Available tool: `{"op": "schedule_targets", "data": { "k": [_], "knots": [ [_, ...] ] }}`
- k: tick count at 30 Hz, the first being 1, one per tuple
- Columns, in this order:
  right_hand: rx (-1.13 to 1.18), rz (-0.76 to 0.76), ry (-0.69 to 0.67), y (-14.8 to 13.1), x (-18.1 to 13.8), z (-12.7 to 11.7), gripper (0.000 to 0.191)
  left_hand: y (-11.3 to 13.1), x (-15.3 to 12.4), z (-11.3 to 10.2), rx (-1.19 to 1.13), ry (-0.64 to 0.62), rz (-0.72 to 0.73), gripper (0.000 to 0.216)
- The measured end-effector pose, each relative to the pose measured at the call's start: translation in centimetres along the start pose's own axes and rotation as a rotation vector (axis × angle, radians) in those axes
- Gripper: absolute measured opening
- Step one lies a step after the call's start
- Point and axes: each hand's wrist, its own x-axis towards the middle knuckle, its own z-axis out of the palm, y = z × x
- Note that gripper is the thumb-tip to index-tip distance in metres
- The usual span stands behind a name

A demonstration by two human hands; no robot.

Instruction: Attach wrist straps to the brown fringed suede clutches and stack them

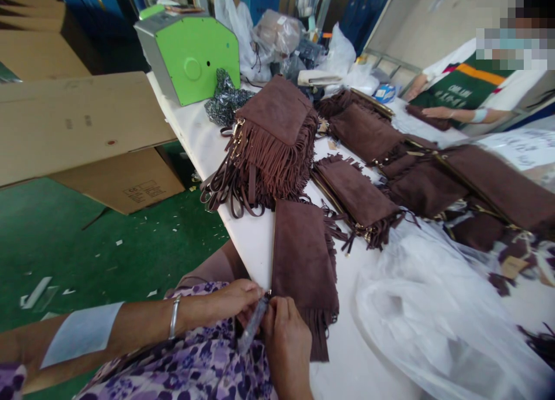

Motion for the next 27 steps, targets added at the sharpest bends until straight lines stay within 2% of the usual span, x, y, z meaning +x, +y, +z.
{"op": "schedule_targets", "data": {
  "k": [5, 9, 12, 24, 27],
  "knots": [
    [-0.021, 0.016, 0.002, 0.2, 0.4, -0.2, 0.014, -0.6, -0.3, -0.2, -0.13, -0.002, -0.006, 0.052],
    [-0.011, 0.009, -0.012, 0.2, 0.6, -0.3, 0.014, -1.0, -0.7, 0.4, -0.198, 0.127, 0.072, 0.036],
    [-0.006, 0.012, -0.028, 0.1, 0.6, -0.2, 0.015, -1.1, -0.6, 0.7, -0.189, 0.221, 0.153, 0.037],
    [-0.003, 0.023, -0.002, -0.1, 1.5, -0.4, 0.017, -0.2, 1.1, 0.7, -0.007, 0.217, 0.26, 0.036],
    [0.024, 0.039, 0.022, -0.3, 1.8, -0.4, 0.022, 0.3, 1.0, 0.9, -0.013, 0.236, 0.218, 0.041]
  ]
}}
